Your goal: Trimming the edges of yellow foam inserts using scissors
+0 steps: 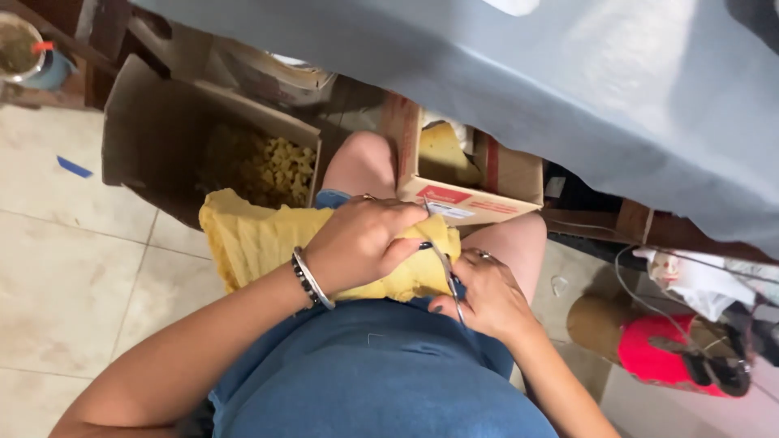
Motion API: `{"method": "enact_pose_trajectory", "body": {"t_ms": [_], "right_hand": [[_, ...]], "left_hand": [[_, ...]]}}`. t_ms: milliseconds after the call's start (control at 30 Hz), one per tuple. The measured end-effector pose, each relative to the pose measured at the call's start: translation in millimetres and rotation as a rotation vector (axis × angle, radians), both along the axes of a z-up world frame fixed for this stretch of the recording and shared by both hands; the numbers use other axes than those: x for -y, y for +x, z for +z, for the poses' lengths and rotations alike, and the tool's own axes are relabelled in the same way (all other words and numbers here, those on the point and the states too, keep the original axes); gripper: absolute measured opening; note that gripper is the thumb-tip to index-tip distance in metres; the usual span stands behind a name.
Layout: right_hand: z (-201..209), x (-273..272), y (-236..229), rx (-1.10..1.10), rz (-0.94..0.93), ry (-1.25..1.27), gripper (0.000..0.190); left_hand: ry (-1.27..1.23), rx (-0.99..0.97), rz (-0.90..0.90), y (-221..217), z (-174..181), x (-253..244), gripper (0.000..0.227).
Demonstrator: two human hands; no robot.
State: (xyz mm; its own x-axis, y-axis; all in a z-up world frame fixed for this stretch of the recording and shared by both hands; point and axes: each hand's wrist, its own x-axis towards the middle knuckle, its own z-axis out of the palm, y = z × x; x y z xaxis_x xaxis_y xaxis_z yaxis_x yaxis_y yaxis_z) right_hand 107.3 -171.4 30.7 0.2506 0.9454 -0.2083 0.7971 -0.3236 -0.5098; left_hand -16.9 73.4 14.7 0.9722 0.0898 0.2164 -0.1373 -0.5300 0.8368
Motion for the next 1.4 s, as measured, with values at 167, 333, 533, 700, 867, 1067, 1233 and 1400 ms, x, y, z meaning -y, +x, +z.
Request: {"method": "enact_pose_trajectory", "body": {"t_ms": [167,333,533,700,867,1067,1233,1400], "right_hand": [[-31,26,-1,0.001,-0.048,0.151,0.060],[-47,39,-8,0.010,-0.132,0.239,0.053],[-23,21,-3,-0.060,-0.155,0.154,0.054],[-24,17,7,-0.019,-0.106,0.191,0.056],[-26,24,8,0.015,-0.138,0.201,0.053],[-21,28,16,0.247,-0.104,0.141,0.053],[-17,33,25,0.356,-0.093,0.130,0.055],[-41,53,31,0.303,-0.107,0.025,0.057]], "left_hand": [[0.017,-0.099,-0.042,7,6,7,0.030],[0.037,-0.143,-0.042,16,10,11,0.027],[0.033,-0.172,-0.059,24,-9,13,0.028],[0.085,-0.255,-0.071,33,-6,21,0.027],[-0.022,-0.235,0.027,30,26,21,0.054],[0.666,0.141,-0.154,40,45,16,0.051],[0.664,-0.027,-0.288,77,0,27,0.038],[0.402,-0.097,-0.311,99,-38,49,0.029]]}}
